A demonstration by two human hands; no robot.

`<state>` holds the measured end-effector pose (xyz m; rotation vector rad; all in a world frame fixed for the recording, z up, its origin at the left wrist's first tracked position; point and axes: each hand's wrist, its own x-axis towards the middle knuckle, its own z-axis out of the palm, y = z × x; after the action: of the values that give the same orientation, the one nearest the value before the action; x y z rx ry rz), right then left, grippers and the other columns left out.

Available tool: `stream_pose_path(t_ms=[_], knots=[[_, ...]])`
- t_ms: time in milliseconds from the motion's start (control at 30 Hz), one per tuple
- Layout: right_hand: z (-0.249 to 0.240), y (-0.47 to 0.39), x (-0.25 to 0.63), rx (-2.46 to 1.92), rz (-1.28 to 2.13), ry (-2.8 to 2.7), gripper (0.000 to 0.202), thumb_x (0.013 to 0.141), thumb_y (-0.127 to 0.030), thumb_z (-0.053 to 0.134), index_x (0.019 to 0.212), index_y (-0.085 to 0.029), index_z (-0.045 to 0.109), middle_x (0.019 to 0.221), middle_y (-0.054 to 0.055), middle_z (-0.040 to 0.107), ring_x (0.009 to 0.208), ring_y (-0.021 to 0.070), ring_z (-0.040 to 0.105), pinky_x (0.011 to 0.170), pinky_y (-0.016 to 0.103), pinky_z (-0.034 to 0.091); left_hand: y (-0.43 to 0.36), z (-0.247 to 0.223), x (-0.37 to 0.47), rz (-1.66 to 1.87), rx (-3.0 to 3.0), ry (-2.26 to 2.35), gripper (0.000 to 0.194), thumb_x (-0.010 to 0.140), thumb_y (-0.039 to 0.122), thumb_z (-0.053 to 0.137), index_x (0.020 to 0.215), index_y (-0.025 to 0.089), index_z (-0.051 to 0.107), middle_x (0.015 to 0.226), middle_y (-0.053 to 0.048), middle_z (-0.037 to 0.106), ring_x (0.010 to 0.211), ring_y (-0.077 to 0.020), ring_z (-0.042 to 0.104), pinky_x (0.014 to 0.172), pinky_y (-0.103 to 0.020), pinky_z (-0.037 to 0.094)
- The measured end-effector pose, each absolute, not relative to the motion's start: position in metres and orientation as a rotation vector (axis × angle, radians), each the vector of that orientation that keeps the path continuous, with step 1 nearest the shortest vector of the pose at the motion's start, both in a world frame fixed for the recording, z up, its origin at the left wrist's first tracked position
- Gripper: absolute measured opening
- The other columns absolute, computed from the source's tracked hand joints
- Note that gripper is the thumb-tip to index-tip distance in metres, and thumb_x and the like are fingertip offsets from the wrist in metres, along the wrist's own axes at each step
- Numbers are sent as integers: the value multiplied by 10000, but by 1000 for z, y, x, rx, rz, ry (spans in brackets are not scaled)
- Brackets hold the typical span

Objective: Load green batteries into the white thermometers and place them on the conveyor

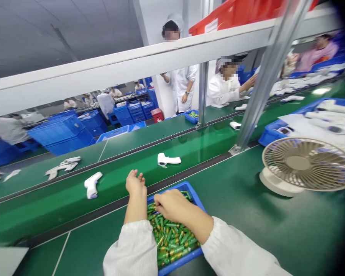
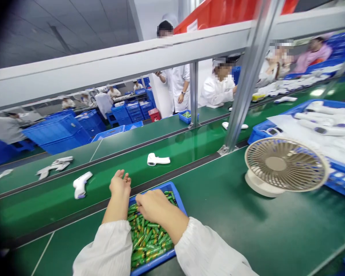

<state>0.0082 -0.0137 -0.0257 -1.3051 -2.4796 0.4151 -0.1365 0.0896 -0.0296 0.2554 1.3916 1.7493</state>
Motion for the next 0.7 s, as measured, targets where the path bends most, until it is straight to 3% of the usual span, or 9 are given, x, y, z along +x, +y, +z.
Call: stream_pose_path(t_ms=[200,467,700], knots=[[-23,-15,10,-1263,425,-2434,29,839,-217,578,824,-228,601,759,-29,699,683,150,623,550,250,273,88,-26,-135,1741,236,1382,100,770,110,517,845,176,518,888,-10,556,552,-61,505,466,-196,349],[-24,-17,58,-1177,354,-1707,156,926,-248,481,878,-216,626,854,15,665,766,136,606,692,227,431,89,-30,-134,1723,260,1388,87,794,112,536,851,178,532,901,-18,560,557,-67,515,452,-195,355],[-94,1,148,-1510,210,-1274,280,900,-403,486,779,-201,638,641,14,607,509,155,530,497,259,439,86,-30,-128,1713,328,1402,109,790,114,562,873,184,559,934,-28,578,569,-71,540,447,-191,370]])
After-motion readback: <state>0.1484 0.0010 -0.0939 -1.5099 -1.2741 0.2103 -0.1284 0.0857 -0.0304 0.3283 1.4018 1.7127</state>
